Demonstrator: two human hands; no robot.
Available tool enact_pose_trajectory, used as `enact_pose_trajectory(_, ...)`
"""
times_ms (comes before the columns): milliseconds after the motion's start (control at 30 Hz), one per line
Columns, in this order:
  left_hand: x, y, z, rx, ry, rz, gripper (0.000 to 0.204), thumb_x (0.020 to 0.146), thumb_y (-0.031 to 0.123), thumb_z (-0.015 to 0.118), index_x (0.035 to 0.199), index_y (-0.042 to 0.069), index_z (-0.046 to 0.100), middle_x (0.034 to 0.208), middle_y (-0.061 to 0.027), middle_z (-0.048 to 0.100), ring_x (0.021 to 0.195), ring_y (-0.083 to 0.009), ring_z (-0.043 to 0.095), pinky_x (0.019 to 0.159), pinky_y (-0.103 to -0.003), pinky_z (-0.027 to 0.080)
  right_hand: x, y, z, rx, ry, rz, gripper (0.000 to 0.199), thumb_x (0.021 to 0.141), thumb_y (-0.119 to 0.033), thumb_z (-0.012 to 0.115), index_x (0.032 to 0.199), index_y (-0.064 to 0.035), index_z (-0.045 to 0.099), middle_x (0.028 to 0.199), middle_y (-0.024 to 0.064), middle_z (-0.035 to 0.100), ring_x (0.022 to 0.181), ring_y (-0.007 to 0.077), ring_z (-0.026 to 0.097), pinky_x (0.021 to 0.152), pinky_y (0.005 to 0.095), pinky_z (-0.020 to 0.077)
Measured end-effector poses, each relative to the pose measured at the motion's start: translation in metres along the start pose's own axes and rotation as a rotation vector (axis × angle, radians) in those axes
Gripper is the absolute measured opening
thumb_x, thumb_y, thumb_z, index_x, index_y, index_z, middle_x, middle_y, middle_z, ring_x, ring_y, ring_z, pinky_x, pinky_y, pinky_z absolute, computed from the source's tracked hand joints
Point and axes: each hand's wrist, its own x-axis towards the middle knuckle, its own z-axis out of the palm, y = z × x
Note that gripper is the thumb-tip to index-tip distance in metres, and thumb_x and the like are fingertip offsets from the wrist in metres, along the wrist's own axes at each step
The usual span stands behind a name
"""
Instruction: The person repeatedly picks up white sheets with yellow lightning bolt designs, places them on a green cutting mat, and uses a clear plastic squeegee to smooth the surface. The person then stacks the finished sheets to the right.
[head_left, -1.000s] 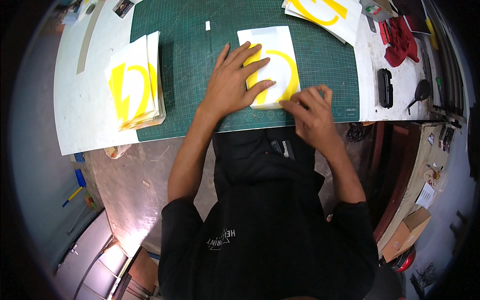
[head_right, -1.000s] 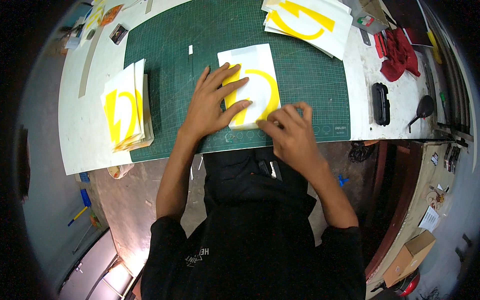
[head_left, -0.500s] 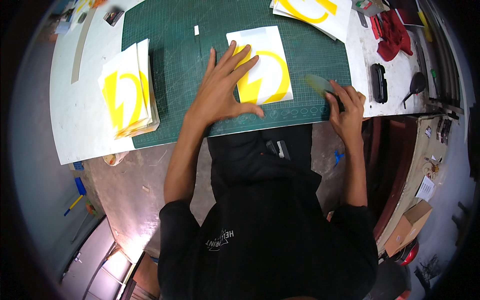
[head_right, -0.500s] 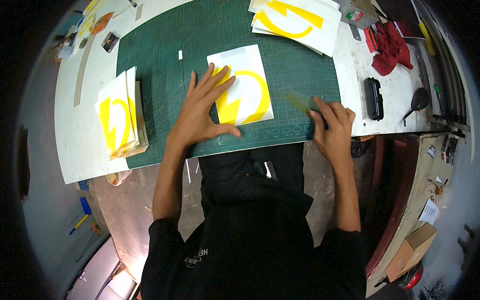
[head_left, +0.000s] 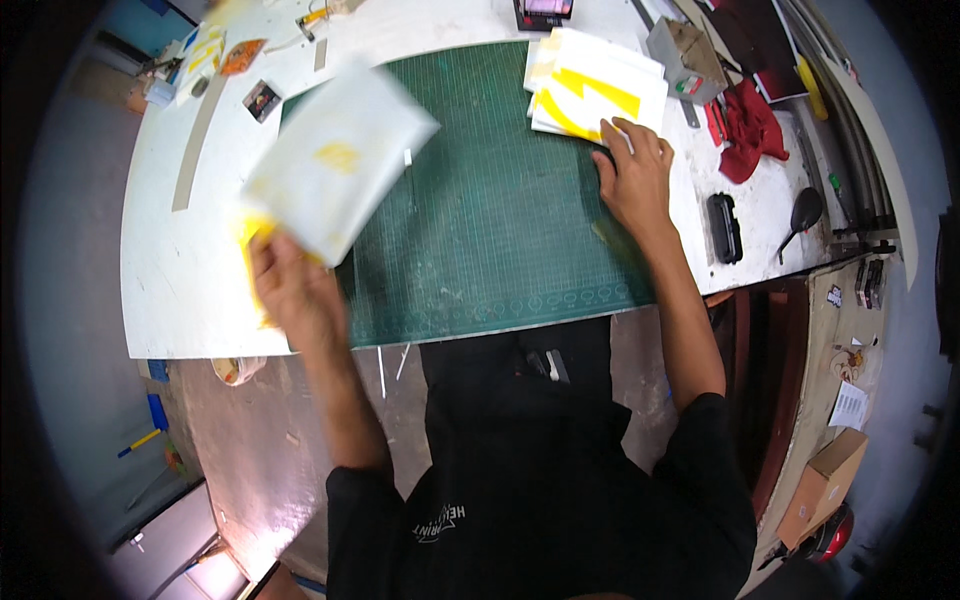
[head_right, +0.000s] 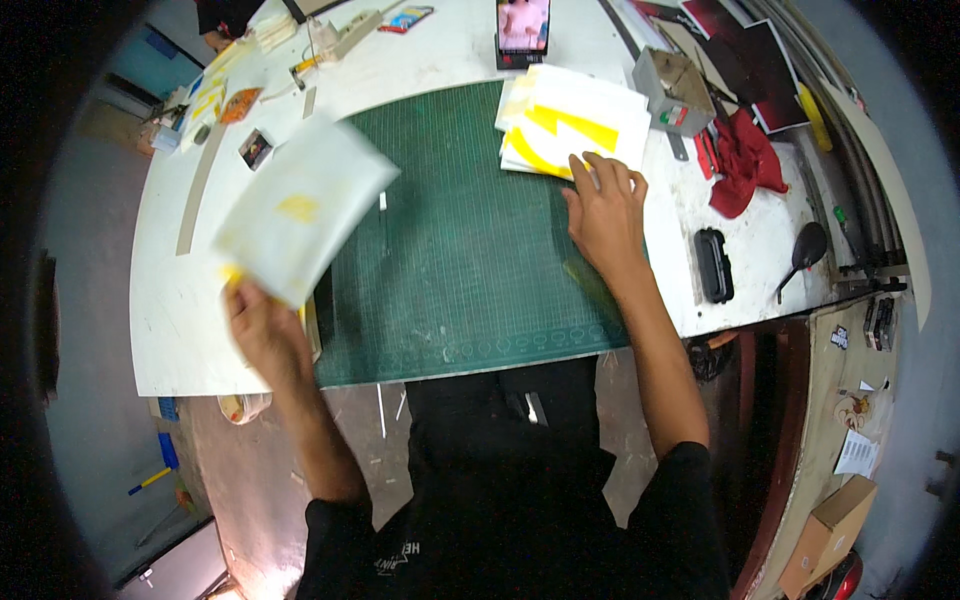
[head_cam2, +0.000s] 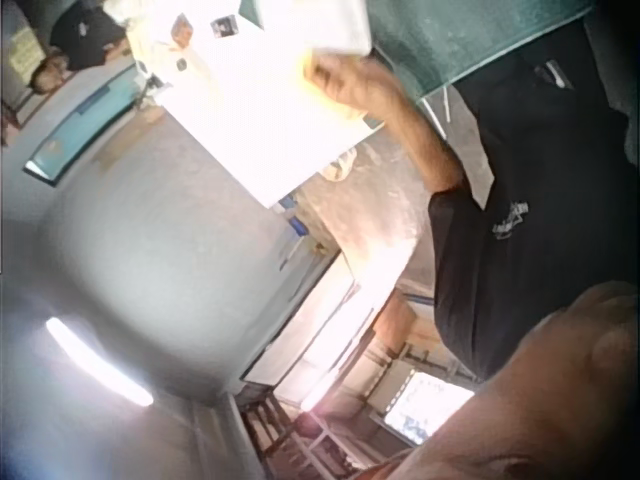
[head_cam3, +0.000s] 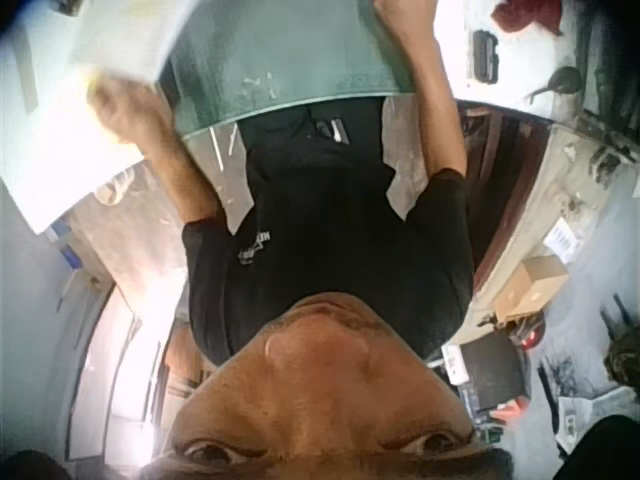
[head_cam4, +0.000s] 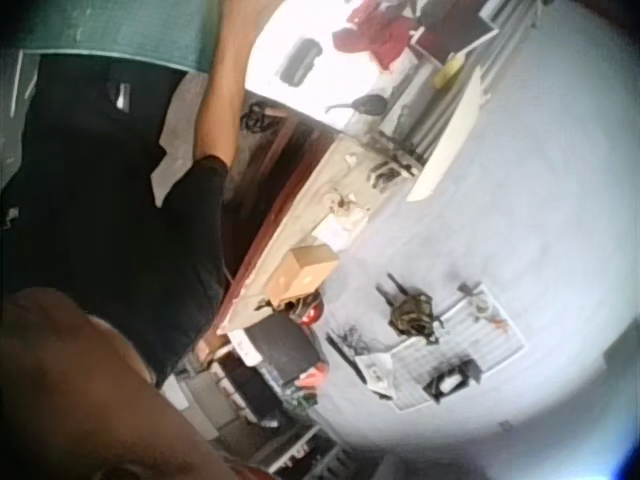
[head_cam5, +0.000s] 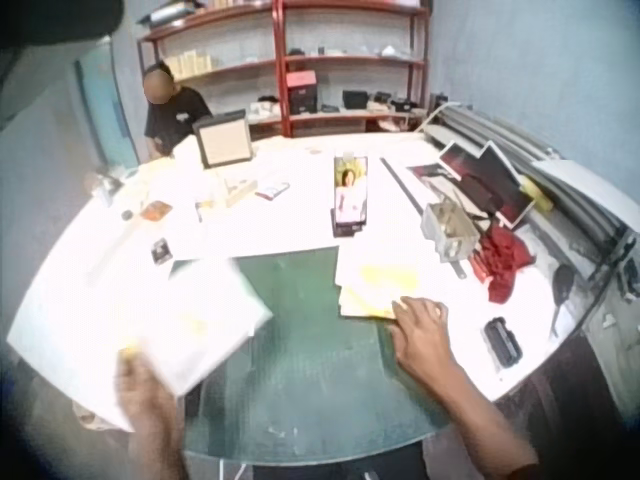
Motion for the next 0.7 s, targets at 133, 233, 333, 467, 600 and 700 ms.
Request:
enact_pose_trajectory(133,0.008,0.064,-0.049,0.818,-0.219,0.477,0.01,0.103,-0.004,0.063,0.112,-0.001,0.068,0.109,-0.0125,0.069,0.104,-0.0181,0.064,0.094,-0.033,0.051,0.008,0.011,0.028,-0.027,-0.082,-0.107,0.027,0.088,-0.009,0.075,0.115,-0.0064,0.075,0.119,0.006,0.072,0.114,0.0241,0.065,0.111,0.0516,0.0373)
enact_pose_trajectory(233,0.021,0.079,-0.066,1.287,-0.547,0.481,0.022,0.088,-0.012,0.066,0.105,0.0,0.072,0.108,-0.0158,0.069,0.106,-0.0323,0.064,0.098,-0.041,0.048,0.008,0.011,0.018,-0.006,-0.04,-0.106,0.014,0.086,-0.004,0.073,0.099,-0.0074,0.076,0.106,0.005,0.074,0.103,0.023,0.068,0.11,0.0503,0.0383)
enact_pose_trajectory(333,0.017,0.072,-0.095,1.478,-0.7,0.375,0.014,0.086,0.001,0.069,0.1,0.002,0.073,0.107,-0.0147,0.066,0.11,-0.037,0.058,0.103,-0.047,0.043,0.005,0.013,0.015,0.054,-0.048,-0.055,0.013,0.083,0.0,0.074,0.094,-0.0075,0.076,0.1,0.0054,0.074,0.097,0.0235,0.068,0.11,0.0493,0.0386)
enact_pose_trajectory(467,0.003,0.071,-0.094,1.533,-0.648,0.387,0.019,0.086,0.009,0.074,0.102,0.0,0.072,0.103,-0.0163,0.067,0.107,-0.0377,0.06,0.096,-0.046,0.046,0.0,0.01,0.007,0.153,0.042,-0.069,0.017,0.081,0.003,0.074,0.095,-0.0071,0.075,0.096,0.0051,0.074,0.093,0.023,0.069,0.109,0.0493,0.0397)
enact_pose_trajectory(600,-0.036,0.046,-0.088,1.242,-0.474,0.601,0.025,0.096,0.018,0.071,0.109,-0.004,0.071,0.105,-0.0166,0.067,0.093,-0.0282,0.065,0.083,-0.041,0.052,-0.028,-0.046,-0.035,0.185,0.124,-0.214,0.026,0.081,0.005,0.071,0.104,-0.0066,0.076,0.099,0.0042,0.075,0.094,0.0204,0.07,0.107,0.0539,0.0433)
enact_pose_trajectory(700,-0.087,0.003,-0.031,0.523,-0.367,-0.22,0.038,0.105,0.028,0.065,0.124,-0.006,0.067,0.113,-0.015,0.071,0.095,-0.0225,0.07,0.083,-0.037,0.057,-0.071,-0.1,-0.053,0.328,0.09,-0.345,0.034,0.076,0.006,0.07,0.108,-0.0065,0.077,0.106,0.0058,0.076,0.094,0.022,0.073,0.107,0.0537,0.0426)
